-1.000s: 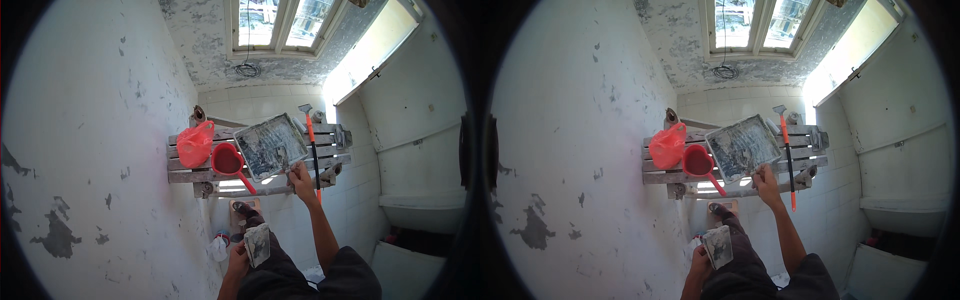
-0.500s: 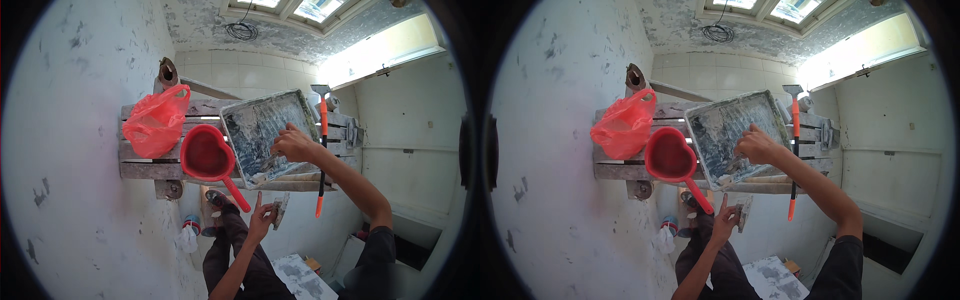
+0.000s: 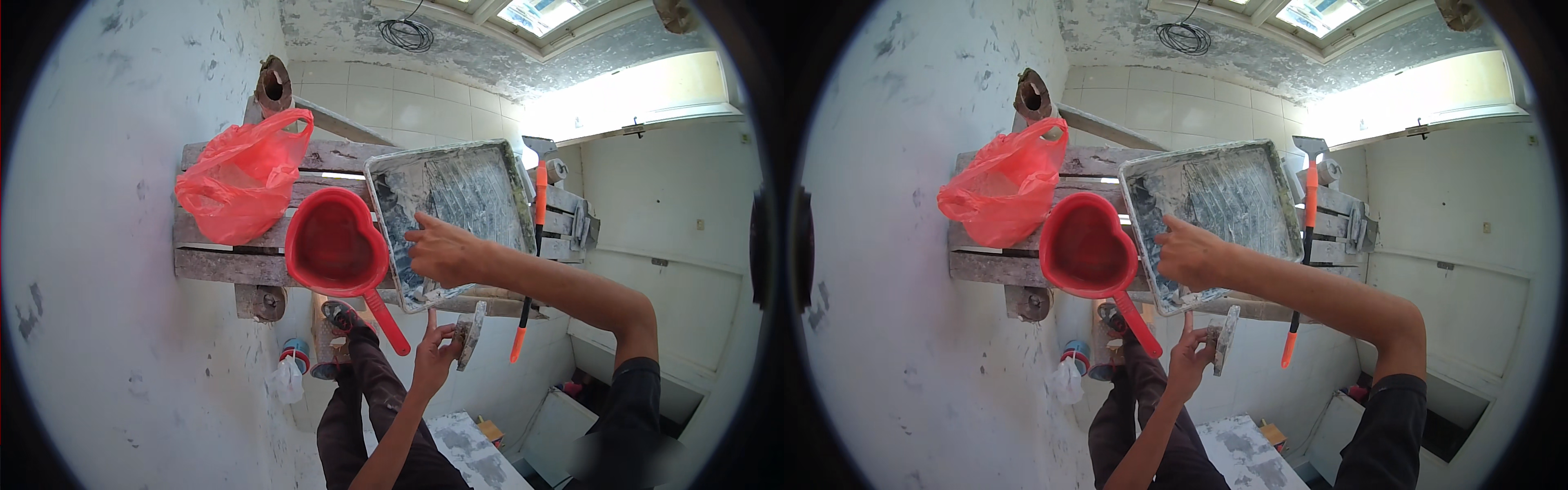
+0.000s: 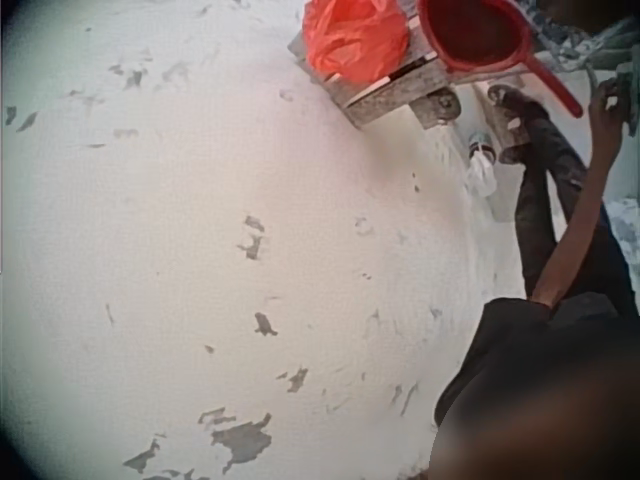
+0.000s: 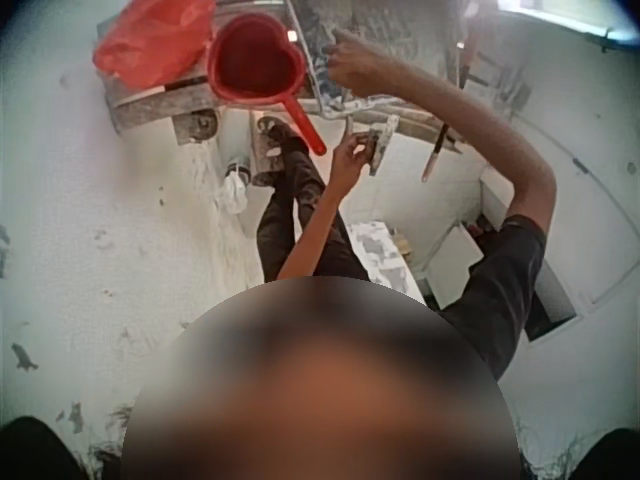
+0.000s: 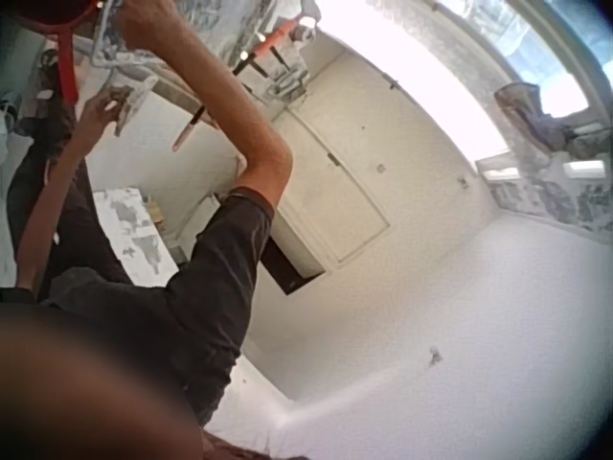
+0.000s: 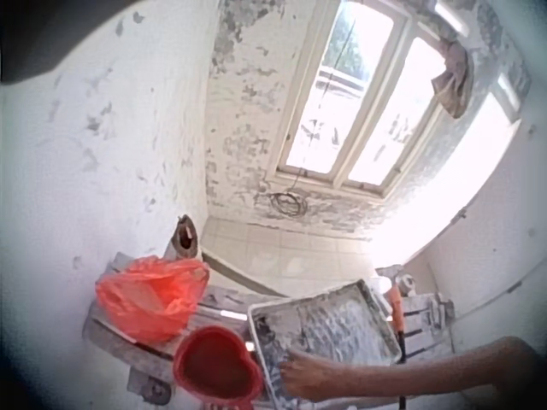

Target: Applying putty or plaster to a wall using a putty knife and a flat spreader blade.

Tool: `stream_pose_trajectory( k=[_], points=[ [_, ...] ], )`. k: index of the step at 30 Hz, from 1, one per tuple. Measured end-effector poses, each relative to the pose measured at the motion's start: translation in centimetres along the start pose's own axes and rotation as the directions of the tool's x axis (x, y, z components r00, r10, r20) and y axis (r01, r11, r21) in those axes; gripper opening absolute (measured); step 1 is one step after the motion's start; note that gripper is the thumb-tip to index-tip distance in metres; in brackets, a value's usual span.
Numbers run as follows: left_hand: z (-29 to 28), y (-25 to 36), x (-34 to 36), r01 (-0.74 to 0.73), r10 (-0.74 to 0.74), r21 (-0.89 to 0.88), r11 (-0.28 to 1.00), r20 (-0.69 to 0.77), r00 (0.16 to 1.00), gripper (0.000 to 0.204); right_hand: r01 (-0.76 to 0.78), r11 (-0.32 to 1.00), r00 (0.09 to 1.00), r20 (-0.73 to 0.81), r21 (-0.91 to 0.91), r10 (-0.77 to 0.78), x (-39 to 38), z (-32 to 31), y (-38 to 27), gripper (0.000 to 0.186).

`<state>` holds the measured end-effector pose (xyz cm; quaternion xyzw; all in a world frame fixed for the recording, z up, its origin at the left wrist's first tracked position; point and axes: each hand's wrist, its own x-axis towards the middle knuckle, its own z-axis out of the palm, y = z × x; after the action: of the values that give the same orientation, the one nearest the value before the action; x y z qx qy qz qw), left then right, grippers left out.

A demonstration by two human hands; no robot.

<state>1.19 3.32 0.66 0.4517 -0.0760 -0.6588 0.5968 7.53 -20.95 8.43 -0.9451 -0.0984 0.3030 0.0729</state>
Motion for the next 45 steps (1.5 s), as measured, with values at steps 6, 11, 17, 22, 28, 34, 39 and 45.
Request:
stream_pose_trajectory(
  k=[6, 11, 17, 22, 28, 34, 39, 45],
  points=[
    [0.8, -0.3, 0.6, -0.009, -0.002, -0.184, 0.983, -0.056, 0.998, 0.029, 0.023, 1.0, 0.995, 0.095, 0.011, -0.024, 2.1, -0.8, 0.0, 0.009],
    [1.4, -0.1, 0.8, 0.073, -0.092, -0.222, 0.972, -0.076, 0.993, 0.028, -0.008, 0.999, 0.988, 0.153, 0.049, 0.0, 2.5, -1.6, 0.1, 0.012],
    [2.1, -0.2, 0.8, 0.06, -0.07, -0.071, 0.996, -0.153, 0.986, 0.029, -0.064, 0.996, 0.969, 0.241, 0.067, 0.047, 3.0, -1.8, 1.0, 0.012],
    [2.7, 0.8, 0.4, -0.019, 0.035, 0.097, 0.995, -0.165, 0.986, 0.032, -0.13, 0.982, 0.96, 0.263, 0.136, 0.091, 3.1, -1.8, 2.0, 0.014],
    [2.9, 1.5, 0.5, -0.021, 0.048, 0.16, 0.987, -0.168, 0.985, 0.033, -0.117, 0.983, 0.953, 0.295, 0.139, 0.071, 4.1, -2.8, 1.7, 0.014],
    [3.4, 2.2, 0.2, -0.056, 0.086, 0.175, 0.983, -0.17, 0.982, 0.031, -0.169, 0.977, 0.927, 0.357, 0.133, 0.112, 3.2, -4.8, 1.2, 0.015],
    [2.6, 1.7, -0.7, 0.017, 0.014, 0.202, 0.979, -0.151, 0.988, 0.029, -0.219, 0.906, 0.935, 0.344, 0.362, 0.089, 0.8, -4.4, 1.8, 0.024],
    [2.3, 1.7, -6.6, 0.228, -0.219, -0.35, 0.908, 0.067, 0.974, 0.032, -0.043, 0.217, 0.934, -0.038, 0.975, 0.355, -11.4, -6.1, -0.5, 0.025]
  ],
)
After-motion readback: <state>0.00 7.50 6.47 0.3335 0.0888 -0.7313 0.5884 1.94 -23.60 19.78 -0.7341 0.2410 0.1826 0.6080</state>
